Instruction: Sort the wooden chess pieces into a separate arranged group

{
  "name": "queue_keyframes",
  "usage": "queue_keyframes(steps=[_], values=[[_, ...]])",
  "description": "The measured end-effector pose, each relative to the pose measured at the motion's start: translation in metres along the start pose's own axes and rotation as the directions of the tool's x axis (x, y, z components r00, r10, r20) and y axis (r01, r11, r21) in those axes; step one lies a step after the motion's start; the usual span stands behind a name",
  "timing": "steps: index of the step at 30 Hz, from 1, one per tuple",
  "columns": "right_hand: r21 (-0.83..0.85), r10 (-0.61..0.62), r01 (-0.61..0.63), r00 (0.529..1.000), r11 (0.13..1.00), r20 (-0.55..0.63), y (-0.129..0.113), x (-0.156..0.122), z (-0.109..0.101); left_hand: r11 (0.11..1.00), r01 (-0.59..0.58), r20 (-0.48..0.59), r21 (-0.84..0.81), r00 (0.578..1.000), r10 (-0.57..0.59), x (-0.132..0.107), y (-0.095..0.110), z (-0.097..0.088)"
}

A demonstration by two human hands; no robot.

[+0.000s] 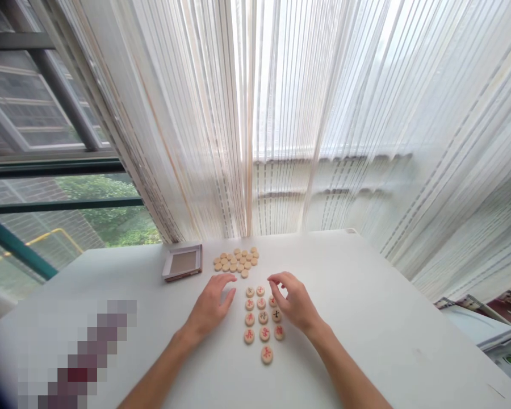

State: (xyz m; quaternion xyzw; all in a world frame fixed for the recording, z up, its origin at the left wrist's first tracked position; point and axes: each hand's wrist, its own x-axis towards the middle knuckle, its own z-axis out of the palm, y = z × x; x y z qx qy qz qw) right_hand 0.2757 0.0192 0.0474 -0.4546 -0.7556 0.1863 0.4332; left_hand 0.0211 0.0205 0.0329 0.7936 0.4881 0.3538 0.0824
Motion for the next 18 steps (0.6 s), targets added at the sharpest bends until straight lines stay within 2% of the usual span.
queue_keyframes(steps=[5,8,10,13,18], values=[[-0.006,0.013,-0.013,1.000,1.000,0.011,0.005,0.000,0.002,0.957,-0.150,0.133,0.248,0.984,0.120,0.022,-0.006,0.014],[0.000,0.008,-0.008,1.000,1.000,0.012,0.007,0.000,0.002,0.927,-0.229,0.210,0.298,0.963,0.171,0.023,-0.009,0.015],[0.004,-0.001,0.001,1.000,1.000,0.011,0.007,0.000,0.002,0.924,-0.247,0.220,0.293,0.958,0.186,0.018,-0.009,0.010],[0.010,-0.012,0.012,1.000,1.000,0.011,0.005,-0.001,0.002,0.944,-0.207,0.219,0.257,0.964,0.152,0.008,-0.008,-0.001],[0.013,-0.026,0.026,0.999,1.000,0.043,-0.002,-0.002,0.005,0.980,-0.036,0.191,0.195,0.982,-0.002,-0.002,-0.008,-0.013]])
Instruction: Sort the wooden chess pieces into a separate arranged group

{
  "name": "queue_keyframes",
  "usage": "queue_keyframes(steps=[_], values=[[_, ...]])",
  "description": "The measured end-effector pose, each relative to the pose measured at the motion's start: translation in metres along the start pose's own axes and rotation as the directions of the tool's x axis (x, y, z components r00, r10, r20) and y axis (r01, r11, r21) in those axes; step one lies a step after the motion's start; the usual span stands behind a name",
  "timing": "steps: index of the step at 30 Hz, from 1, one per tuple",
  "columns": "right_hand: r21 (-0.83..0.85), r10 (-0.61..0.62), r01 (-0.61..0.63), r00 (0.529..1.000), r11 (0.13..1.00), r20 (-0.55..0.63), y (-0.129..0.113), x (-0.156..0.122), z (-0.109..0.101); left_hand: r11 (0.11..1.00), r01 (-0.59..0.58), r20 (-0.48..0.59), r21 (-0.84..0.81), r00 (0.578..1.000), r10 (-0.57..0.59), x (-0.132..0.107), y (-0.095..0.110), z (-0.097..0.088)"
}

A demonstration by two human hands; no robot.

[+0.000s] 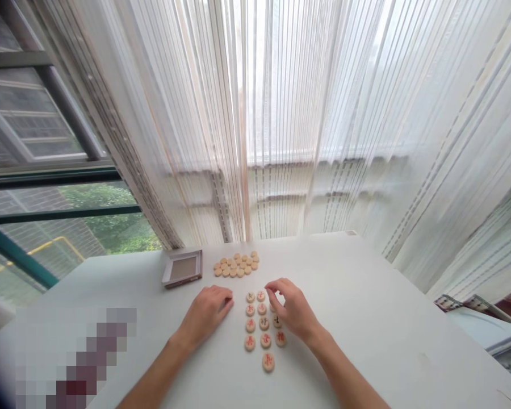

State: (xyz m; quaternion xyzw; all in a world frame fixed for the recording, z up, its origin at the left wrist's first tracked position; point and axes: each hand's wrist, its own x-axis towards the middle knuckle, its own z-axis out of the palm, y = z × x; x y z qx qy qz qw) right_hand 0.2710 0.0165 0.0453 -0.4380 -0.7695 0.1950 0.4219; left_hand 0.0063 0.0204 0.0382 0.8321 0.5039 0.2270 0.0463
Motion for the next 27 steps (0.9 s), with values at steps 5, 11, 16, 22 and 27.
queue_keyframes(steps=[5,11,16,22,27], values=[[0.006,-0.049,0.049,0.998,0.999,0.041,-0.013,-0.003,0.004,0.983,0.073,-0.028,-0.166,0.997,-0.079,0.002,0.004,-0.002],[0.117,-0.150,0.140,0.985,0.983,0.081,-0.029,-0.011,0.016,0.436,0.179,0.077,-0.882,0.967,-0.242,-0.001,0.034,0.001],[0.177,-0.189,0.178,0.981,0.968,0.048,-0.034,-0.016,0.026,0.179,0.245,0.204,-0.953,0.954,-0.218,-0.007,0.052,0.006],[0.193,-0.161,0.151,0.986,0.970,0.039,-0.033,-0.015,0.026,0.158,0.255,0.224,-0.954,0.955,-0.194,-0.008,0.057,0.008],[0.155,-0.138,0.135,0.990,0.979,0.006,-0.027,-0.012,0.020,0.379,0.244,0.182,-0.893,0.965,-0.191,-0.010,0.050,0.003]])
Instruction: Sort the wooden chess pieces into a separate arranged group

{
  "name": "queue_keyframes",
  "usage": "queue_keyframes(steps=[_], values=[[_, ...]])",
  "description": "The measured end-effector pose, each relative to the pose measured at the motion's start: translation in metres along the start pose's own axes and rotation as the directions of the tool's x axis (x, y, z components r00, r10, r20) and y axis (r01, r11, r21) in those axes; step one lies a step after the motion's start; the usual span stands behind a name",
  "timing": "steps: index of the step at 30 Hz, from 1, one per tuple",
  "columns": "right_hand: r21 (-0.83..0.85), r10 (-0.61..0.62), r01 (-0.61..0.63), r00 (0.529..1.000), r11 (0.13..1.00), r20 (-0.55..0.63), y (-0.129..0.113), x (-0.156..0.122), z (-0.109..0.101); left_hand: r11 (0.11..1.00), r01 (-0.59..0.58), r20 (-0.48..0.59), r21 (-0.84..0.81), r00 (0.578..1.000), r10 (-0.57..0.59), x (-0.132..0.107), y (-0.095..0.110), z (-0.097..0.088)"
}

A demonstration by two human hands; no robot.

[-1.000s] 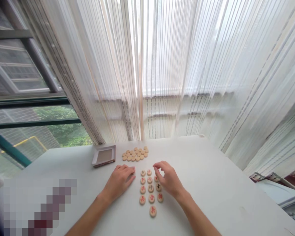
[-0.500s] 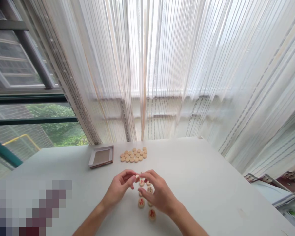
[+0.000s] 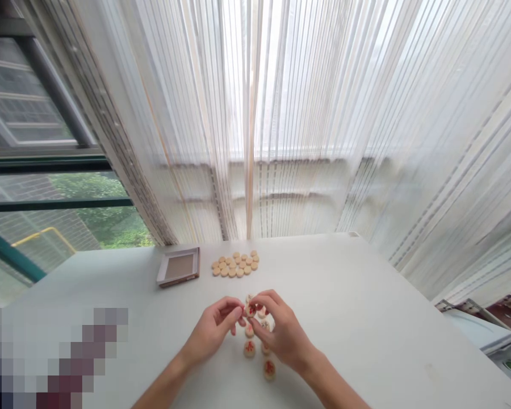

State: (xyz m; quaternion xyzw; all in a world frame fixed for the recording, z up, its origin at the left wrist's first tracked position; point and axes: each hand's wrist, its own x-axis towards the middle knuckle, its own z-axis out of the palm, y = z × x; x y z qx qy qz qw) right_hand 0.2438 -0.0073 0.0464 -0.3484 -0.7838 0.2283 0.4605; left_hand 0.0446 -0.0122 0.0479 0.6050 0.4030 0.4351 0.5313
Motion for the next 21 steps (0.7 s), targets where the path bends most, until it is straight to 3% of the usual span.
queue_keyframes(steps=[4,7,15,21], values=[[-0.068,0.005,-0.009,0.998,0.998,-0.061,0.007,0.005,-0.012,0.910,-0.082,0.109,0.406,0.993,0.041,-0.008,0.000,-0.012],[-0.107,-0.008,-0.004,0.995,0.994,-0.104,0.012,0.009,-0.019,0.830,-0.112,0.212,0.546,0.977,-0.007,-0.013,-0.002,-0.015],[-0.130,0.003,-0.017,0.994,0.991,-0.109,0.016,0.009,-0.020,0.720,-0.215,0.279,0.660,0.960,0.031,-0.013,0.000,-0.006],[-0.134,0.013,-0.026,0.995,0.991,-0.095,0.011,0.008,-0.019,0.749,-0.199,0.252,0.632,0.967,0.045,-0.014,0.000,-0.008]])
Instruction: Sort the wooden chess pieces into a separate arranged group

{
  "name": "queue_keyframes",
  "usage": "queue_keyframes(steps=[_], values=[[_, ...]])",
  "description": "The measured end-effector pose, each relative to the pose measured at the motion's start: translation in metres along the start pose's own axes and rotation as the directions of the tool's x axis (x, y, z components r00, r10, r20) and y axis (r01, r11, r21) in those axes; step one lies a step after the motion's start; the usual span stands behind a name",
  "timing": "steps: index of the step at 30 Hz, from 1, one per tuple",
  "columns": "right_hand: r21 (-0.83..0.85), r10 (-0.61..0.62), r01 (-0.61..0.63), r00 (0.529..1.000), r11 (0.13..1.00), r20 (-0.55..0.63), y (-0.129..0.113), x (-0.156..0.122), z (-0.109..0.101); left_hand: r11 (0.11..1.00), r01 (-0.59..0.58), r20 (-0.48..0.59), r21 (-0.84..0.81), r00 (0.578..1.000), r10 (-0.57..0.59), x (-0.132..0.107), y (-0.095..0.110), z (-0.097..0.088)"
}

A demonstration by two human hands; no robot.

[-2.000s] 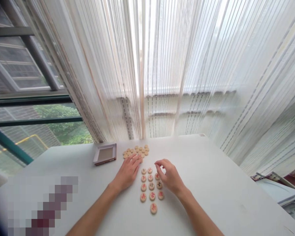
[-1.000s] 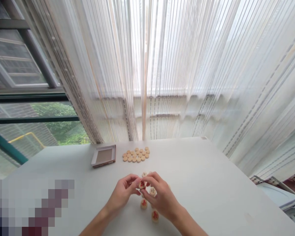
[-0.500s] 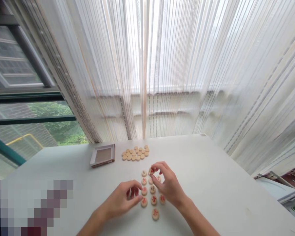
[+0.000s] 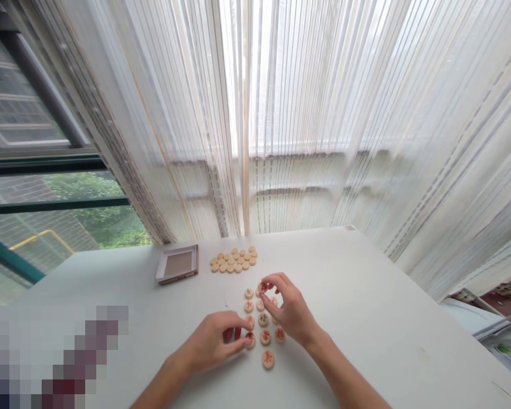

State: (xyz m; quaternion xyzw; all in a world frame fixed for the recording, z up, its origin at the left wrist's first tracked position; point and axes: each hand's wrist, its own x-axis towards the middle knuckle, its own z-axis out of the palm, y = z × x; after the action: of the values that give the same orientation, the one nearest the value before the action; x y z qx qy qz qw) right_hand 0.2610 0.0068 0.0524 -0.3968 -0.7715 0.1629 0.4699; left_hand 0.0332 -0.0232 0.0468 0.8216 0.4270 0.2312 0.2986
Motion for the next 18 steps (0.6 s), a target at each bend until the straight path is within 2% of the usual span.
queue_keyframes(steps=[9,15,18], values=[[0.000,0.004,-0.004,1.000,1.000,0.018,0.004,0.000,0.001,1.000,-0.016,0.031,-0.020,0.999,0.017,0.000,-0.001,-0.001],[-0.016,-0.009,0.009,1.000,1.000,0.016,0.001,0.000,0.000,1.000,0.002,-0.104,0.003,0.995,-0.001,0.001,-0.009,0.002],[-0.016,0.005,-0.004,0.999,1.000,0.042,0.000,0.000,-0.001,0.998,0.003,-0.106,0.055,0.994,0.003,0.003,-0.011,0.003]])
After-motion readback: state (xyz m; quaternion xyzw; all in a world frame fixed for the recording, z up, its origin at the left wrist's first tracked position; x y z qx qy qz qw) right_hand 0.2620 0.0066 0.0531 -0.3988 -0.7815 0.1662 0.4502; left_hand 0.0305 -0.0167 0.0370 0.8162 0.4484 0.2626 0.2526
